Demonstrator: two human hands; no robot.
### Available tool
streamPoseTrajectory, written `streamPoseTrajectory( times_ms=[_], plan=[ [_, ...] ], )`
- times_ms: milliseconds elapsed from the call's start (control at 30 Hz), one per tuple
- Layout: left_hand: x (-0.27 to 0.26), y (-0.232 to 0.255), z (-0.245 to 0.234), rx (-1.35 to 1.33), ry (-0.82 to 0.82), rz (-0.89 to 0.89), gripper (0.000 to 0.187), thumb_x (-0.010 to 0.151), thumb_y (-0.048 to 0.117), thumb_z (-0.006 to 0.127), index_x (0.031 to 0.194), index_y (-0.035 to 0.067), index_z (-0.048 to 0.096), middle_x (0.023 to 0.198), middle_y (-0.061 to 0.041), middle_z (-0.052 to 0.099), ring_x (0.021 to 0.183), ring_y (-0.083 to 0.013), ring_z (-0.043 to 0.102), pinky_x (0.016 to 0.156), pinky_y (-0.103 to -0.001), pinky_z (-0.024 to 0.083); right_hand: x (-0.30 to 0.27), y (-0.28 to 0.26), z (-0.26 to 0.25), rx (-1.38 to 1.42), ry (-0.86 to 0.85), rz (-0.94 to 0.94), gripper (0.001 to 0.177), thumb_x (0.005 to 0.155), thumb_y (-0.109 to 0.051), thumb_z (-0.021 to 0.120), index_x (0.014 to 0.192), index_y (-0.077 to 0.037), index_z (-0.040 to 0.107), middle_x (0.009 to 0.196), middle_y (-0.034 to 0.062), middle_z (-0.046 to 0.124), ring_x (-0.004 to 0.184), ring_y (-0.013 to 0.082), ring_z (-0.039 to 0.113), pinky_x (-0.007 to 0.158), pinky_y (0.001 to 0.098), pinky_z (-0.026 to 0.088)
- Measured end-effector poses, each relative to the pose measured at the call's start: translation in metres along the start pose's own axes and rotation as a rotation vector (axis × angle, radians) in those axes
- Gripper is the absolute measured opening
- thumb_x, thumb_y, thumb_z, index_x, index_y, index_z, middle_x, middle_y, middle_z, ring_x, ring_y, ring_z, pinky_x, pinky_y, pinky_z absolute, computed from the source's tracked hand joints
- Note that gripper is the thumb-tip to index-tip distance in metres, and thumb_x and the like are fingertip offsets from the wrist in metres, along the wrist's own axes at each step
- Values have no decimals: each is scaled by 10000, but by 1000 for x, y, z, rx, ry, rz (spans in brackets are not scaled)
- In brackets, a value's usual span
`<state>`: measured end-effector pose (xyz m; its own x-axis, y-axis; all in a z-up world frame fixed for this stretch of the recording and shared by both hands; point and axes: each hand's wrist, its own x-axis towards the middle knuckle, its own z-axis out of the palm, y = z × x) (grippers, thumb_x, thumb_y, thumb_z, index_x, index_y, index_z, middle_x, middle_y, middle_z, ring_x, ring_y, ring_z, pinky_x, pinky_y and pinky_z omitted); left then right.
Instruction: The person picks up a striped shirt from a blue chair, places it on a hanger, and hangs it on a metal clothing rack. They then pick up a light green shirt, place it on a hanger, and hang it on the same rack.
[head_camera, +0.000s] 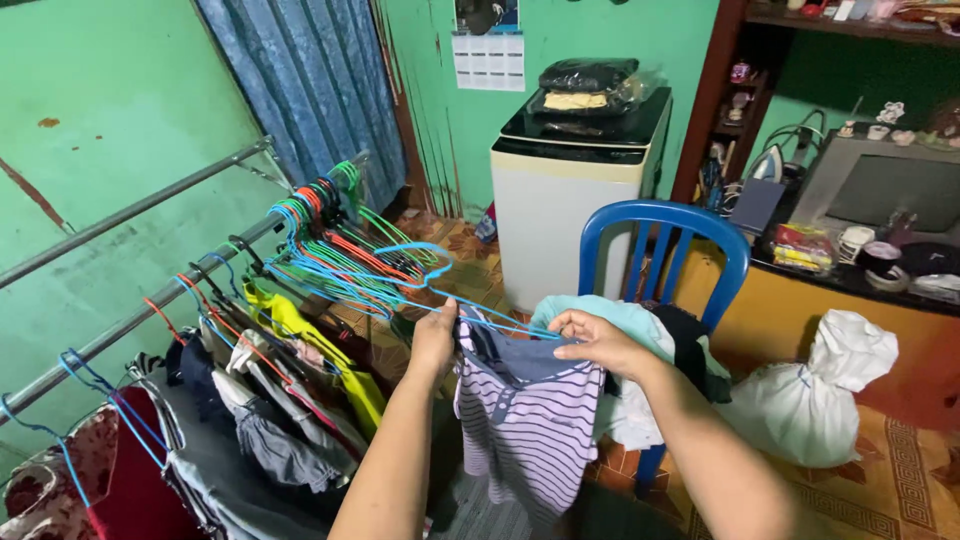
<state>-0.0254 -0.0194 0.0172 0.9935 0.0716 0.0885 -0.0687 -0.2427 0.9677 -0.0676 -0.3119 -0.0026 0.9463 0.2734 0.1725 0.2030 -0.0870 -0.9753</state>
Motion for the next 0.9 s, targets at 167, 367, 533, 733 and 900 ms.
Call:
streamPoseTrajectory(
  times_ms=[167,367,533,733,900],
  plan=[
    [13,-17,32,171,75,58,478,982,417,541,884,9,769,919,-253,732,1049,-433,668,907,-539,508,-4,10,-9,-138,173,8,197,824,-8,744,1021,-14,740,818,69,692,824,159,624,824,303,525],
    [-19,5,67,329,179,112,479,1000,314,486,766,-34,717,806,-272,708,963,-462,672,799,-580,516,5,52,-22,-237,333,137,127,842,-195,727,960,-168,766,705,16,712,667,123,643,609,271,528],
    [-22,-8,81,386,222,49,580,1032,367,436,789,-91,696,881,-347,695,1021,-514,647,848,-613,506,-34,2,8,-98,332,98,247,868,-166,679,1100,-226,742,733,13,672,679,126,604,597,274,499],
    [-21,-36,117,461,274,-12,590,1037,381,436,796,-81,712,827,-329,700,950,-489,688,818,-587,536,-43,36,13,-369,152,-217,437,745,-350,894,1135,-201,766,903,54,680,865,200,665,787,342,540],
    [-33,-31,126,396,181,-39,582,958,486,550,810,-36,762,881,-282,729,1030,-459,683,850,-587,518,-54,34,-23,-771,211,-20,253,961,-464,630,998,-249,758,1005,16,691,991,279,694,893,415,562]
  ],
)
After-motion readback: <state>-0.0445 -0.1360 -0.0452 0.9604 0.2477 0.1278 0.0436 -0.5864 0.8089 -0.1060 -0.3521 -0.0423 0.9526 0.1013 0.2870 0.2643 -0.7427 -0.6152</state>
